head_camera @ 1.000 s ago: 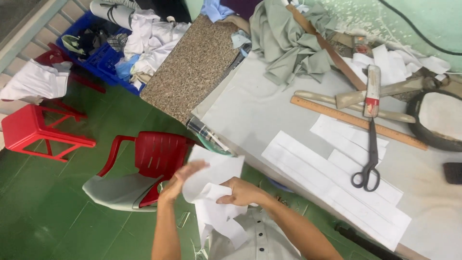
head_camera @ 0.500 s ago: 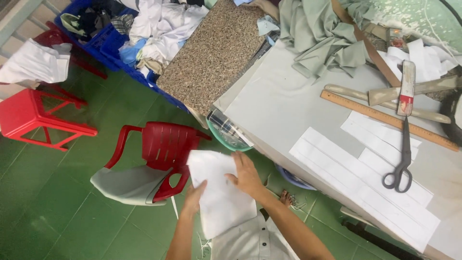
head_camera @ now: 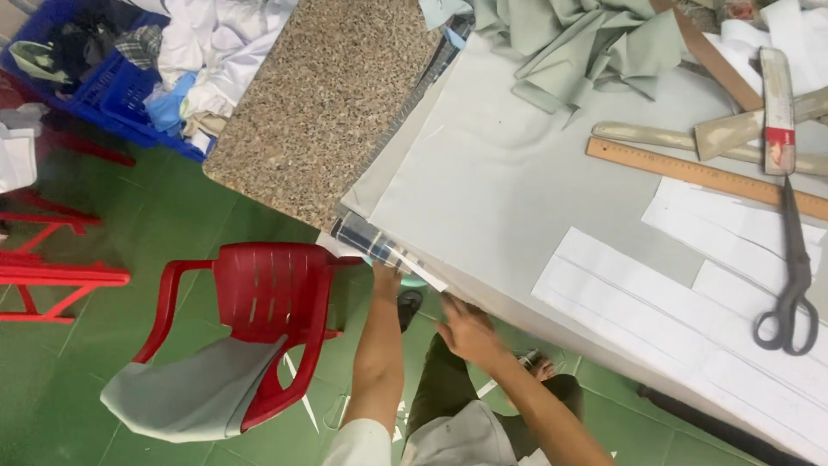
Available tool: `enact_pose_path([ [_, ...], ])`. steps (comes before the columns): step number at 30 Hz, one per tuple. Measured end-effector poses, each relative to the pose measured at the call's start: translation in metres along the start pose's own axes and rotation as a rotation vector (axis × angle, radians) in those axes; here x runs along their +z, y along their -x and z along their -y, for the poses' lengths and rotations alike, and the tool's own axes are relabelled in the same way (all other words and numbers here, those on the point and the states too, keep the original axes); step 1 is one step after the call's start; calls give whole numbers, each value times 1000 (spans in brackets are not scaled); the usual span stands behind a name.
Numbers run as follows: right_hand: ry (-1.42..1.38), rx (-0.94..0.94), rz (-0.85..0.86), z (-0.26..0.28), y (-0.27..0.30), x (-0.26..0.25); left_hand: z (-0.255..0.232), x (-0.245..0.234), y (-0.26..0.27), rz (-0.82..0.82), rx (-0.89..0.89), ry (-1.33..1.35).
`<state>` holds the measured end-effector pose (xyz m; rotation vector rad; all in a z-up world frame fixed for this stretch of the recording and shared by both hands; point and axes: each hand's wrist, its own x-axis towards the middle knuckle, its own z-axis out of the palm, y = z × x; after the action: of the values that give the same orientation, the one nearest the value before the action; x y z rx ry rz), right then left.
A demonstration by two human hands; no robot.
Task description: The person uses large shears to cut a large sheet of white paper with drawn lines into several long strips on a work table. The person repeatedly repositions the paper and cuts along the marked lines, separating the strips and leaving the cut pieces on the table.
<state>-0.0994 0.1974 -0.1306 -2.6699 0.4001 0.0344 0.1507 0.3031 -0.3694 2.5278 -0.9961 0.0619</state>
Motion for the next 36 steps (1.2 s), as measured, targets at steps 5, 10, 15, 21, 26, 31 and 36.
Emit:
enact_pose_path([
  [5, -265, 416, 584, 3, -73, 40, -12, -9, 17, 466, -956, 917],
  [10, -340, -22, 449, 39, 4, -82, -23, -140, 62, -311, -1088, 831],
  [15, -475, -358, -24, -12, 115, -188, -164, -303, 38, -639, -845, 625],
  [21, -161, 249, -765, -201, 199, -257, -359, -302, 11, -505, 138, 450],
  [26, -155, 592, -445, -315, 216, -258, -508, -240, 20, -96, 655, 278],
  [31, -2, 569, -410, -334, 201, -265, -587, -226, 20, 202, 950, 147],
  [36, -61, 562, -385, -333, 203, -269, -595, -223, 14, 248, 885, 145],
])
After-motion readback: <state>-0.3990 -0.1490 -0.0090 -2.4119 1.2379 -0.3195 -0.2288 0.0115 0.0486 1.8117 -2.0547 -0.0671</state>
